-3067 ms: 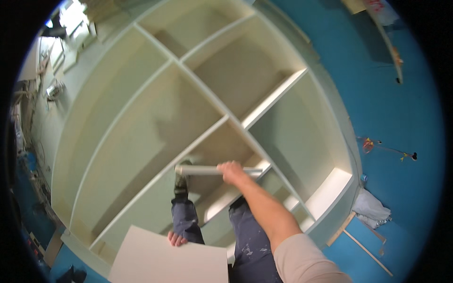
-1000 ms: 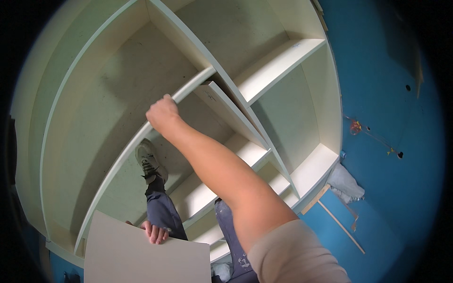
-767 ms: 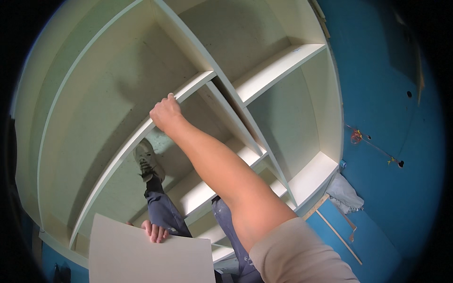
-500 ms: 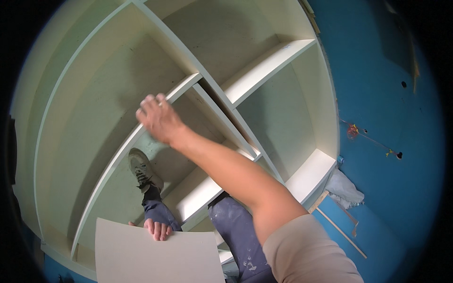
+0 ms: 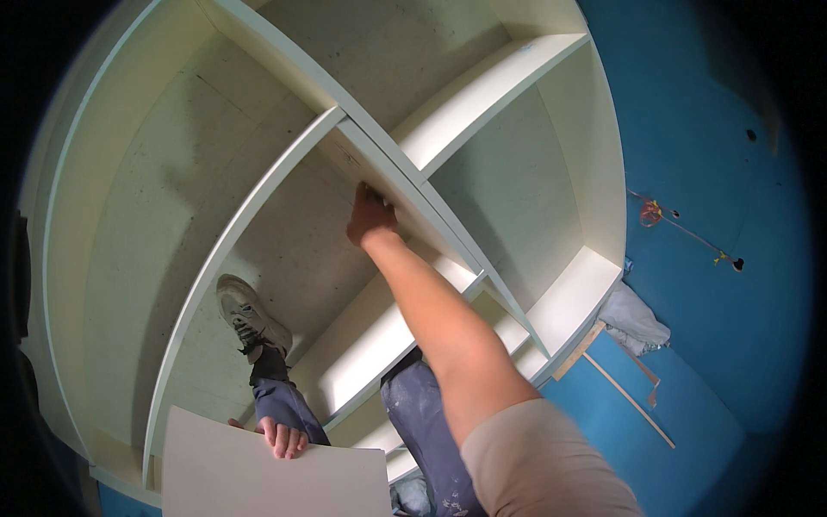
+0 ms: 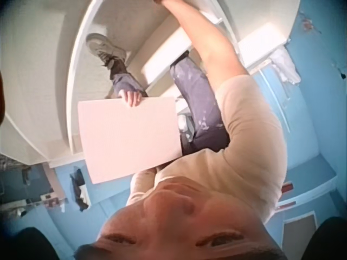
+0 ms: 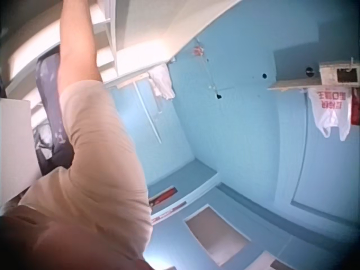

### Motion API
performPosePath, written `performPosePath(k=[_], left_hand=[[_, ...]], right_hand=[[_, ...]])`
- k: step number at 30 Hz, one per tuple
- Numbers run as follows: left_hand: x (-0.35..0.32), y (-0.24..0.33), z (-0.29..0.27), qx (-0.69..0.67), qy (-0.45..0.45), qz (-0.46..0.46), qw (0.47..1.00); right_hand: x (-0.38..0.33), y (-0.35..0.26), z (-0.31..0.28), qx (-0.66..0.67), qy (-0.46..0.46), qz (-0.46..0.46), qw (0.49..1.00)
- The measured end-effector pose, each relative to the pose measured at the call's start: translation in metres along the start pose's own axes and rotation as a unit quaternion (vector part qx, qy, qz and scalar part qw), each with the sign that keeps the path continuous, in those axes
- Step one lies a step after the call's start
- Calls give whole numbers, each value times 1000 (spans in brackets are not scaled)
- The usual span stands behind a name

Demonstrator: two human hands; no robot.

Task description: The person assembles a white cabinet by placing panels into a frame and securing them with a nail gun. They adjust the cabinet's position and continue attaching panels while seated on the floor.

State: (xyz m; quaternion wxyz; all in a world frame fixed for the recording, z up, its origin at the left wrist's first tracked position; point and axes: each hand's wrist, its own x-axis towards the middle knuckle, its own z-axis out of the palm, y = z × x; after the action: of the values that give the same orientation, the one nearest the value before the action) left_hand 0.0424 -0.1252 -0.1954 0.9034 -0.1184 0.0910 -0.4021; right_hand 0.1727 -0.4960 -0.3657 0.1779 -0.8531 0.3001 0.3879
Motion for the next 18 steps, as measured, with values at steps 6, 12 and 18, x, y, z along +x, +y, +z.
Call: performPosePath(k=[6, 12, 18], left_hand=[[21, 2, 5, -3, -10, -38, 999], [26, -4, -2, 2, -21, -24, 999], [42, -7, 30, 0, -3, -14, 1000]], right_hand=[[2, -13, -34, -12, -29, 43, 999], [-105, -93, -128, 121, 83, -280, 949], [-96, -164, -91, -218, 133, -439, 861]])
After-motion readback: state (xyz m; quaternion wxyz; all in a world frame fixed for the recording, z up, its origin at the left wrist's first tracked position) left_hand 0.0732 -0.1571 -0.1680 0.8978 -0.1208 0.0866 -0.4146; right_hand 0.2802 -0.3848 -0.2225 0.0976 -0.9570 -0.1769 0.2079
